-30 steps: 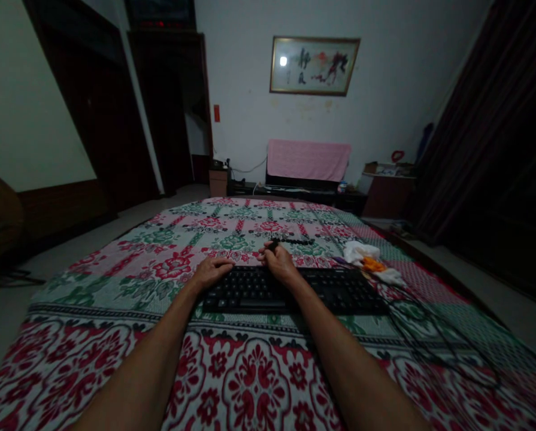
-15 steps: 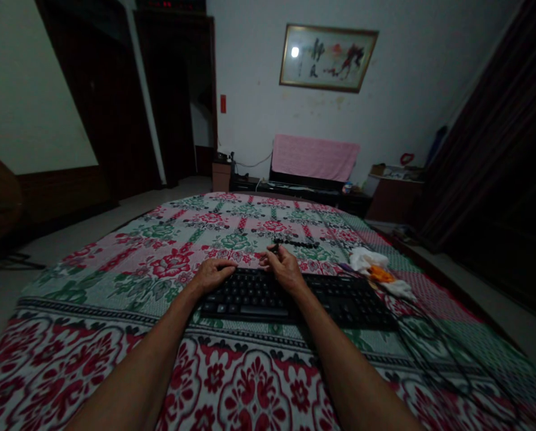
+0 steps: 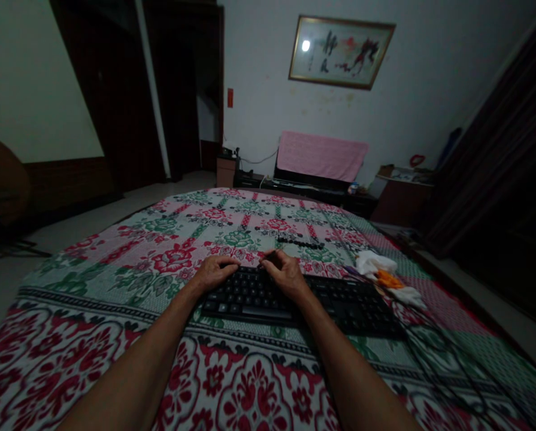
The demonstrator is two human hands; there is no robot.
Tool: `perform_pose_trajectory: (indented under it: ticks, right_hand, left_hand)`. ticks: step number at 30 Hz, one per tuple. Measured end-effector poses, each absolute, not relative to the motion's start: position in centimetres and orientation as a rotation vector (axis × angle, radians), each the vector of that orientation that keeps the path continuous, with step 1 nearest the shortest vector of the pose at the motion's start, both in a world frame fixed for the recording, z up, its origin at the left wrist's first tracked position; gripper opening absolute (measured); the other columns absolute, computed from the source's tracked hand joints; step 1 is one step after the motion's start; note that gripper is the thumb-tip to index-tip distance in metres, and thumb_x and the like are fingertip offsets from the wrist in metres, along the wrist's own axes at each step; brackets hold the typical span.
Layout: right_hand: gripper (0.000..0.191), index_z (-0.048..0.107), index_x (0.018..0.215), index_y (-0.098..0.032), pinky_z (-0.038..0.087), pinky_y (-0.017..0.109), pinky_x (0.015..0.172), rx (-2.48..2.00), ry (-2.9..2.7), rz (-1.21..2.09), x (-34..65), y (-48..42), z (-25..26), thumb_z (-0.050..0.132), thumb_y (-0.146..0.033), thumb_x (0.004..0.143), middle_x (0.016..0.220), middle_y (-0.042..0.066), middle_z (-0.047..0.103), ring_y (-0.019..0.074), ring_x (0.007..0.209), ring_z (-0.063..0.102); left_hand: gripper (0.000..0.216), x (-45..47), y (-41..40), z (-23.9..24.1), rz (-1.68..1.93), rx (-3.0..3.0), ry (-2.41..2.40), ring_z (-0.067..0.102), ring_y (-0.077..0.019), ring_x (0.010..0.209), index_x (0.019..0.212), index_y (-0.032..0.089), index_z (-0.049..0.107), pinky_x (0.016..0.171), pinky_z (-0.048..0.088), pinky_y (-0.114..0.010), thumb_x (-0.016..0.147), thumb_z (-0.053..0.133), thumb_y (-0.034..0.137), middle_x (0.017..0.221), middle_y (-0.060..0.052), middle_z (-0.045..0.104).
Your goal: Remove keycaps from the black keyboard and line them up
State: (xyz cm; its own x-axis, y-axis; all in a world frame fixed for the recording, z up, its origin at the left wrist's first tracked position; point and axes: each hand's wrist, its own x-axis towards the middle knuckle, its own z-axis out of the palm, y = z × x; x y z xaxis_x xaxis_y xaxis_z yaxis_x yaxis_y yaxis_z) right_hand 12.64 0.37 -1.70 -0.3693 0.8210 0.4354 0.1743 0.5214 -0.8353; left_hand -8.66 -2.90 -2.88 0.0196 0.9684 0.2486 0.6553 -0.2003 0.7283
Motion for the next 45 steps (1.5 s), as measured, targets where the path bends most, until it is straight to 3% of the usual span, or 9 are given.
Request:
perform_pose_trajectory:
  ticks: [22, 31, 45]
  right_hand:
    - [0.017, 0.056, 0.092, -0.016, 0.044, 0.026, 0.069, -0.931, -2.09, 0.475, 12.7, -0.5, -0.4, 0.051, -0.026, 0.079, 0.08, 0.005, 0.064, 0.0153, 0.072, 0.06]
    - [0.015, 0.053, 0.093, -0.018, 0.043, 0.026, 0.072, -0.916, -2.184, 0.41, 12.4, -0.3, -0.5, 0.049, -0.023, 0.08, 0.083, 0.005, 0.064, 0.0163, 0.078, 0.06]
    - [0.013, 0.056, 0.087, -0.018, 0.039, 0.024, 0.062, -0.939, -2.234, 0.439, 11.8, 0.8, 0.5, 0.052, -0.024, 0.077, 0.069, 0.0, 0.06, 0.013, 0.064, 0.054]
  left_hand:
    - [0.029, -8.8, -2.2, -3.6, 1.047, 1.931, 1.599, 0.063, -0.0179, 0.085, 0.088, 0.02, 0.071, 0.08, 0.047, -0.027, 0.072, 0.051, 0.034, 0.09, -0.001, 0.071]
    - [0.029, -8.6, -2.3, -3.6, 1.049, 1.952, 1.596, 0.063, -0.0169, 0.084, 0.088, 0.019, 0.07, 0.079, 0.047, -0.026, 0.072, 0.051, 0.033, 0.09, -0.001, 0.071]
    - [0.027, -8.4, -2.5, -3.2, 1.04, 1.926, 1.604, 0.063, -0.0172, 0.083, 0.087, 0.021, 0.071, 0.079, 0.047, -0.026, 0.072, 0.051, 0.032, 0.088, 0.001, 0.071]
